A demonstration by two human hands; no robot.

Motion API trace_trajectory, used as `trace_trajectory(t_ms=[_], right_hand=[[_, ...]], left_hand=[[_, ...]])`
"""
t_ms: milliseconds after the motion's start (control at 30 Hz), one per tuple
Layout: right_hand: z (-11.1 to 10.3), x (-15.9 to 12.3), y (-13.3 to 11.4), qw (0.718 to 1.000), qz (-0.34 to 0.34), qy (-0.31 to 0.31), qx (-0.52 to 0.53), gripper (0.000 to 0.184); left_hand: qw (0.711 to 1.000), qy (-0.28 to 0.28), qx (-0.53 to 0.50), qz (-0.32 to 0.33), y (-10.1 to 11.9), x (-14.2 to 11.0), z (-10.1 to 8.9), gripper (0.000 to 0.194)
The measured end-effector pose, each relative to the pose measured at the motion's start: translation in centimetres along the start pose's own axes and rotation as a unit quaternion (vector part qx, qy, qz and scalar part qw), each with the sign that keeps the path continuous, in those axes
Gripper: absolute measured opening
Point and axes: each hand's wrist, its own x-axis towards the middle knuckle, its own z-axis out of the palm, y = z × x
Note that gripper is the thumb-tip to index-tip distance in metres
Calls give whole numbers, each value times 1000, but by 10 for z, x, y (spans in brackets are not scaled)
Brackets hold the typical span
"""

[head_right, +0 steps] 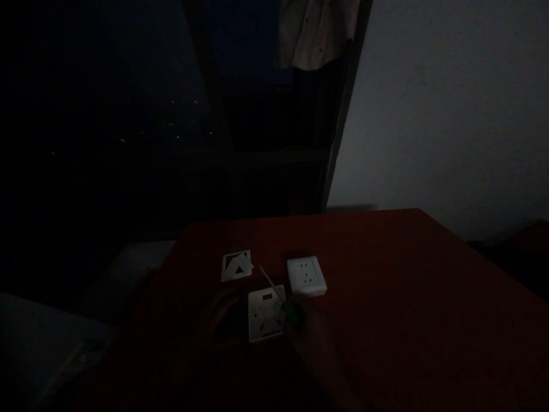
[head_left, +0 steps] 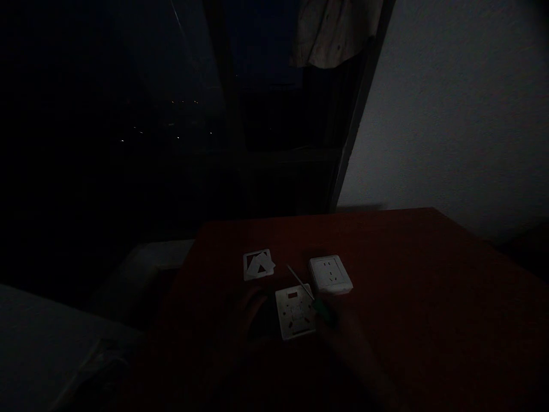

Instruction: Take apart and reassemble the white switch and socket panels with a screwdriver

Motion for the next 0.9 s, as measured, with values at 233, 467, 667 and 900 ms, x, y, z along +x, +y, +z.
trace_trajectory(t_ms=[233,467,667,900], right_hand=[[-12,-8,-5,1000,7,19,12,47],[-17,-11,-10,998,-5,45,35,46],[-12,-17,-24,998,-34,44,32,47],[-13,-17,-17,999,-35,29,22,36]], left_hand=[[1000,-22,2,-6,8,6,0,78],[998,-11,-59,-15,32,18,-17,104],[995,12,-87,-40,65,26,-21,114],[990,90,-81,-68,40,48,-44,85]])
